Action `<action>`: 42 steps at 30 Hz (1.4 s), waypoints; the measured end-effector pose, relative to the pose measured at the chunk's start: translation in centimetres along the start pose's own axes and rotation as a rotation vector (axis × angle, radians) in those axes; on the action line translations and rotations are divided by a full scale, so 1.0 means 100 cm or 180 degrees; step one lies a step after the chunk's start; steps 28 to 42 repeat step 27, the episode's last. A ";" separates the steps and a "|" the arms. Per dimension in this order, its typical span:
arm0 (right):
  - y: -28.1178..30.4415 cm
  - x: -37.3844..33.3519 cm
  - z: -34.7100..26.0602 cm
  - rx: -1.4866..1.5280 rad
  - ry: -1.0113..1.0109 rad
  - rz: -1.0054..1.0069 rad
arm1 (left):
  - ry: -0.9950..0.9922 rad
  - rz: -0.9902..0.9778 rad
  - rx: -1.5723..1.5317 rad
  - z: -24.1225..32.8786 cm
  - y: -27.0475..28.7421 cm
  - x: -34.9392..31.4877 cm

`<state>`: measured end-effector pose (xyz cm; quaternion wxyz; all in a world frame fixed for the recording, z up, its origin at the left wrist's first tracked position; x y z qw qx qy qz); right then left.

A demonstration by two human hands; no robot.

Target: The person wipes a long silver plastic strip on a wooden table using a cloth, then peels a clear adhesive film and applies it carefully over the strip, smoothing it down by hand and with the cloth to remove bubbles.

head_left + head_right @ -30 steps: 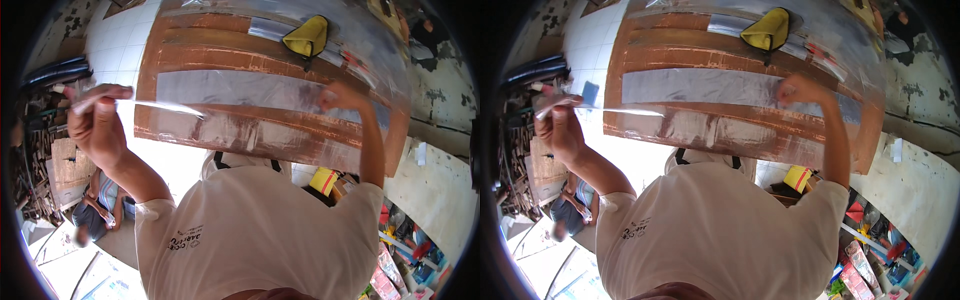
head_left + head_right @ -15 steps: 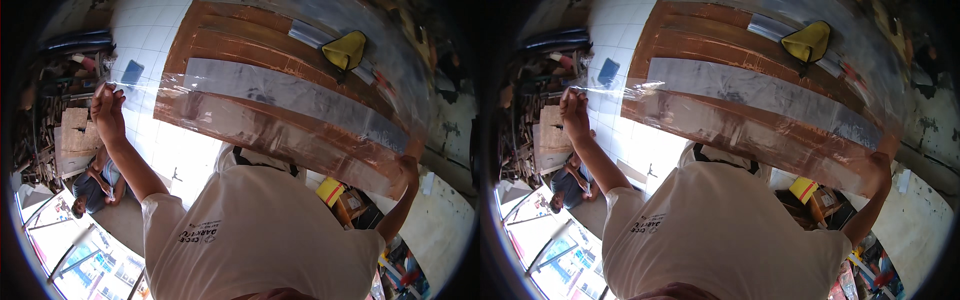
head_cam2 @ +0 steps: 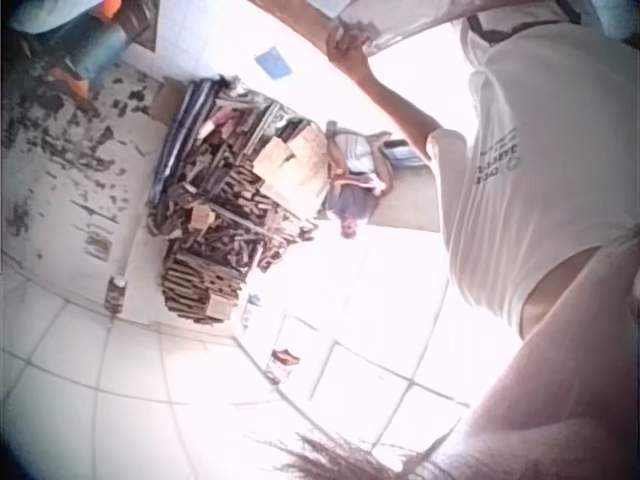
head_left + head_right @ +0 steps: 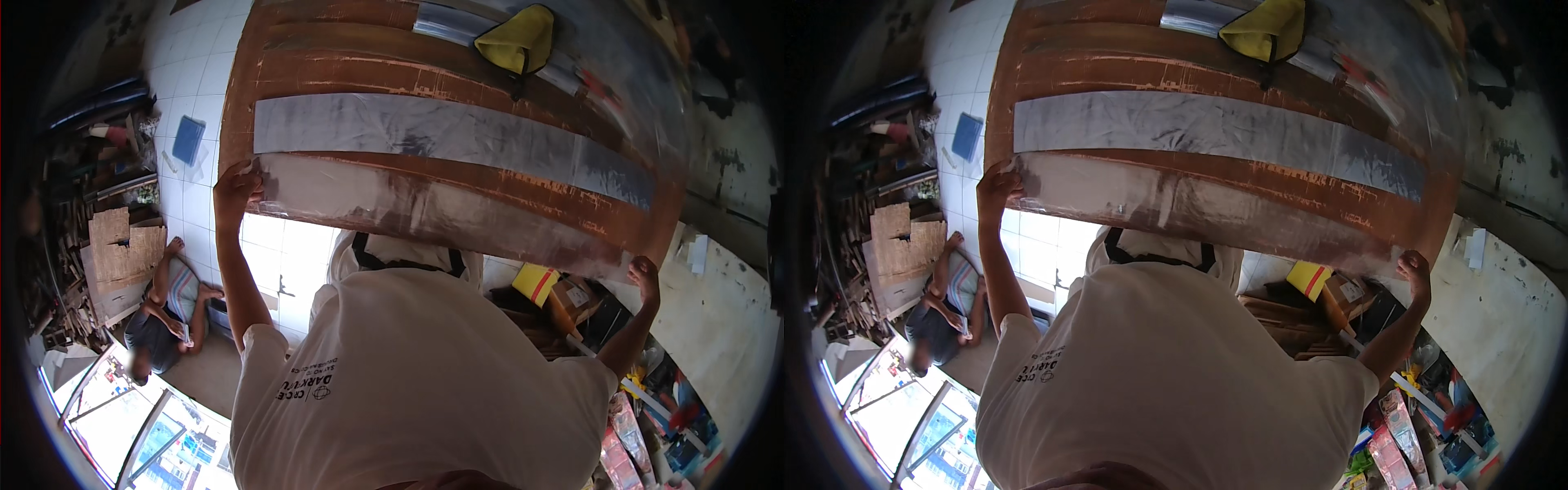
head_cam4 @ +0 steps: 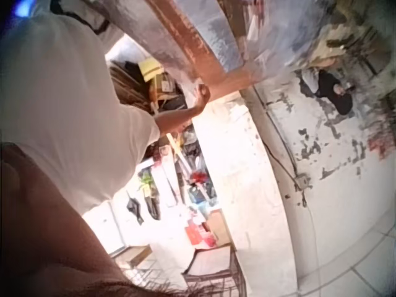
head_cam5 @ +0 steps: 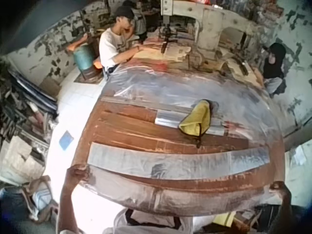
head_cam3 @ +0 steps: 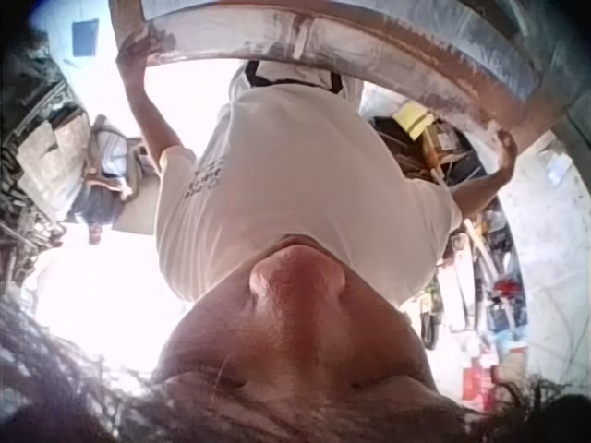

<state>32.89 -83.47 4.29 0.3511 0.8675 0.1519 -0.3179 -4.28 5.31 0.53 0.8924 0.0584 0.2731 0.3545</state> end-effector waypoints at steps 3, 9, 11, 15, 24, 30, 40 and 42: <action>0.003 0.016 0.013 -0.0182 -0.0159 0.0124 | -0.0019 0.0327 0.0713 0.014 -0.012 -0.006; -0.028 0.042 -0.041 -0.1027 0.1825 0.2638 | -0.1355 0.1519 0.2266 0.032 -0.025 0.006; -0.071 0.045 -0.091 -0.1046 0.1860 0.2739 | -0.1643 0.1436 0.2420 0.044 -0.044 0.012; -0.121 0.045 -0.185 -0.2976 0.0854 0.2601 | -0.1428 0.1554 0.2698 0.049 -0.059 0.023; -0.080 0.147 -0.116 -0.2426 0.0786 0.2503 | -0.0831 0.1597 0.2467 0.057 -0.065 0.032; -0.074 0.145 -0.096 -0.1955 0.0902 0.2961 | -0.0873 0.1564 0.2395 0.049 -0.066 0.044; -0.074 0.145 -0.096 -0.1955 0.0902 0.2961 | -0.0873 0.1564 0.2395 0.049 -0.066 0.044; -0.074 0.145 -0.096 -0.1955 0.0902 0.2961 | -0.0873 0.1564 0.2395 0.049 -0.066 0.044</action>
Point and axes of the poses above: each hand's wrist, its own x-axis towards the middle knuckle, its own y-axis out of the back of the hand, z = x × y, the point moved 3 cm from there along x, towards the middle knuckle, and after that the axes turned 3 degrees about y, right-handed, at the moved point
